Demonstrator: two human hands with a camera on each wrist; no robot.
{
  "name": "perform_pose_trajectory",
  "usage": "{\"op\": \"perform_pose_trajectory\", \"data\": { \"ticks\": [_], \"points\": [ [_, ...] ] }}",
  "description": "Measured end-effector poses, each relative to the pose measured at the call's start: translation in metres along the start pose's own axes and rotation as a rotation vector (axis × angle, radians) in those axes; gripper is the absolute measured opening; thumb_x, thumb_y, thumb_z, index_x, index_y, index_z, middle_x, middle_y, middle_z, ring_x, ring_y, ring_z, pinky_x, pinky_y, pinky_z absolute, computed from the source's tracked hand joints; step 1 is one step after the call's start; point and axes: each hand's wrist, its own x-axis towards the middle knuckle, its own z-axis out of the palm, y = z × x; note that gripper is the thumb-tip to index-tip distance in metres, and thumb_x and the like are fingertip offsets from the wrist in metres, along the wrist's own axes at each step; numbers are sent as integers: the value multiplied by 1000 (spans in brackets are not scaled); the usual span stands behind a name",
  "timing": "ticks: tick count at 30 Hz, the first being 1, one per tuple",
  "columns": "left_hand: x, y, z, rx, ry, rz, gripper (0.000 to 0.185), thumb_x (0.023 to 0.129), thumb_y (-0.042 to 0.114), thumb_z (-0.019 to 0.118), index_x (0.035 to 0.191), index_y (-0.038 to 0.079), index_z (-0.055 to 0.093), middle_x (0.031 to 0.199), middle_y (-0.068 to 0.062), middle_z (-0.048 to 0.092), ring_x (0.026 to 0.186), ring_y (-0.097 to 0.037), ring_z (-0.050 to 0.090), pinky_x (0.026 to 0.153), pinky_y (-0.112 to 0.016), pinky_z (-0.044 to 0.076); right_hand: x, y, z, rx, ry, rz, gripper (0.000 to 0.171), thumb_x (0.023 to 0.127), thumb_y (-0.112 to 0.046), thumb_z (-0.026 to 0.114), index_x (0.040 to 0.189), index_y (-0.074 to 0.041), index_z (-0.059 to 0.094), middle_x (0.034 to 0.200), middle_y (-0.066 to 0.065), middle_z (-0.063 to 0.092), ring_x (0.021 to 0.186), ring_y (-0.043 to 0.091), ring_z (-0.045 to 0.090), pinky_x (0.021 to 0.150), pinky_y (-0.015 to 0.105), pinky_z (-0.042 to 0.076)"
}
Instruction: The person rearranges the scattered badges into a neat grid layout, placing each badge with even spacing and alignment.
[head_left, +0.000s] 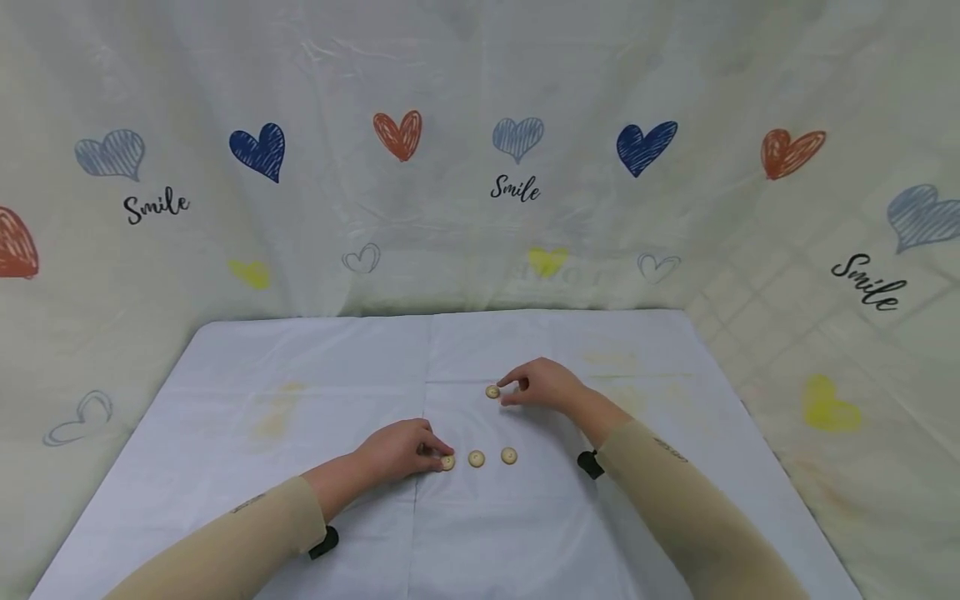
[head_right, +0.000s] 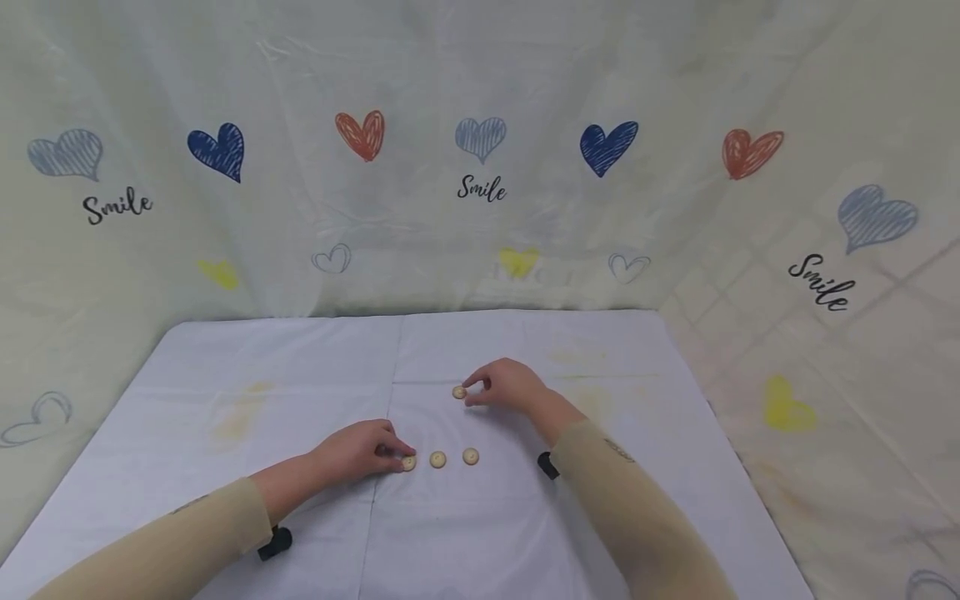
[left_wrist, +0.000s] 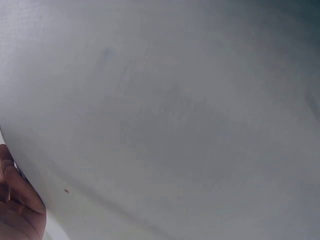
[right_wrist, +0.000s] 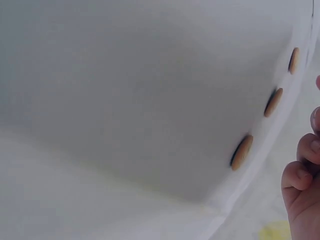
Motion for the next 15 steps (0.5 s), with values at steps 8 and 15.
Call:
{"op": "perform_pose_trajectory", "data": {
  "ticks": [8,15],
  "points": [
    [-3,-2,1,-3,22,-3,23,85,33,79,107,27,80,80,17,55,72,0,50,65,-23,43,-42,11,-9,44,1,-32,35,83,-40,80,115,-25,77,68,-7,55,62,10,47,61,28,40],
    [-3,-2,2,-2,20,6,23,85,33,79,107,27,80,80,17,55,72,0,50,64,-23,43,-77,25,-7,52,6,-61,34,83,-39,80,113,-23,78,68,-11,54,62,7,47,59,26,40]
  ]
}}
